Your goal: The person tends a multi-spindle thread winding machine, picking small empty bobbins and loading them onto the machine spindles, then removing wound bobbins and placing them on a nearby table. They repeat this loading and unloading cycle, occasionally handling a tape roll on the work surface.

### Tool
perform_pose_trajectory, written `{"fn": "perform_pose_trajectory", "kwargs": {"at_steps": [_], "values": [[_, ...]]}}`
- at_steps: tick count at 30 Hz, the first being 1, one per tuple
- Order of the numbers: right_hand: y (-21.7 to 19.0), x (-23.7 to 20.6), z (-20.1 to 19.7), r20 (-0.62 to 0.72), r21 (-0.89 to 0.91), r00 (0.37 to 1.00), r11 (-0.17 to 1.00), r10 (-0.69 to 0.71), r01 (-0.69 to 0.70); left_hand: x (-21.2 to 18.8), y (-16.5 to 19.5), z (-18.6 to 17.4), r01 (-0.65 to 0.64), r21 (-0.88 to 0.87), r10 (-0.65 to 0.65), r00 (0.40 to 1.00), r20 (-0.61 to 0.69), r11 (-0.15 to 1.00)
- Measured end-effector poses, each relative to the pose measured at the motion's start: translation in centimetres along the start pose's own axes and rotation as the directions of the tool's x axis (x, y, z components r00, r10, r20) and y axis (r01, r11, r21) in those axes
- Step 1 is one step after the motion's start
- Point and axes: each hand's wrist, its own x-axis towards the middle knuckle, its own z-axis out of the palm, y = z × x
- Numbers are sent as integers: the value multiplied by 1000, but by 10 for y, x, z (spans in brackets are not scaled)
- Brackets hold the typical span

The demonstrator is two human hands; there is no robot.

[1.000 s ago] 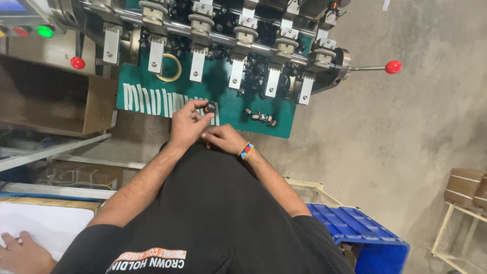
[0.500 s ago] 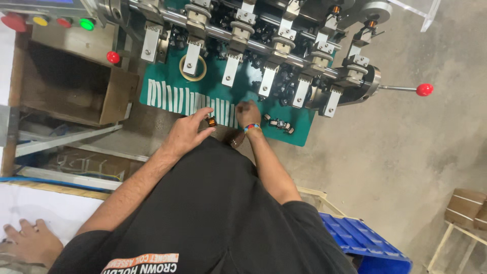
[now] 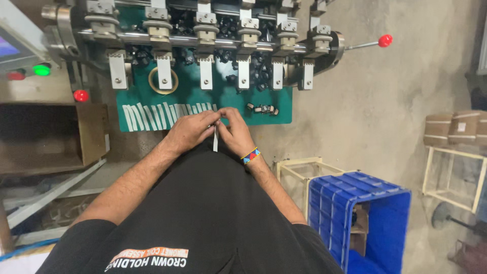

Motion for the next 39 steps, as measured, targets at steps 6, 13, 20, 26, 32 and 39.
{"fn": "perform_pose_trajectory", "kwargs": {"at_steps": [6, 13, 20, 26, 32, 39], "values": [[17, -40, 5, -18, 52, 980, 979, 198, -197, 4, -4, 0, -64, -47, 64, 998, 4, 997], [14, -67, 2, 15, 378, 951, 879, 308, -291, 4, -27, 16, 114, -258, -118, 993, -1, 959], [-14, -55, -16, -289, -225, 957, 974, -28, -39, 10, -39, 37, 642, -766, -358, 719, 596, 12], [8, -30, -23, -299, -350, 918, 925, -260, 148, 14, -32, 43, 623, -729, -231, 694, 682, -283], [57, -20, -42, -230, 62, 969, 995, 90, -78, 24, -19, 46, 488, -672, -315, 873, 374, 557], [104, -20, -91, 157, 268, 975, 943, 157, -196, 46, 31, 75, 251, -178, -222, 961, 167, 951]]}}
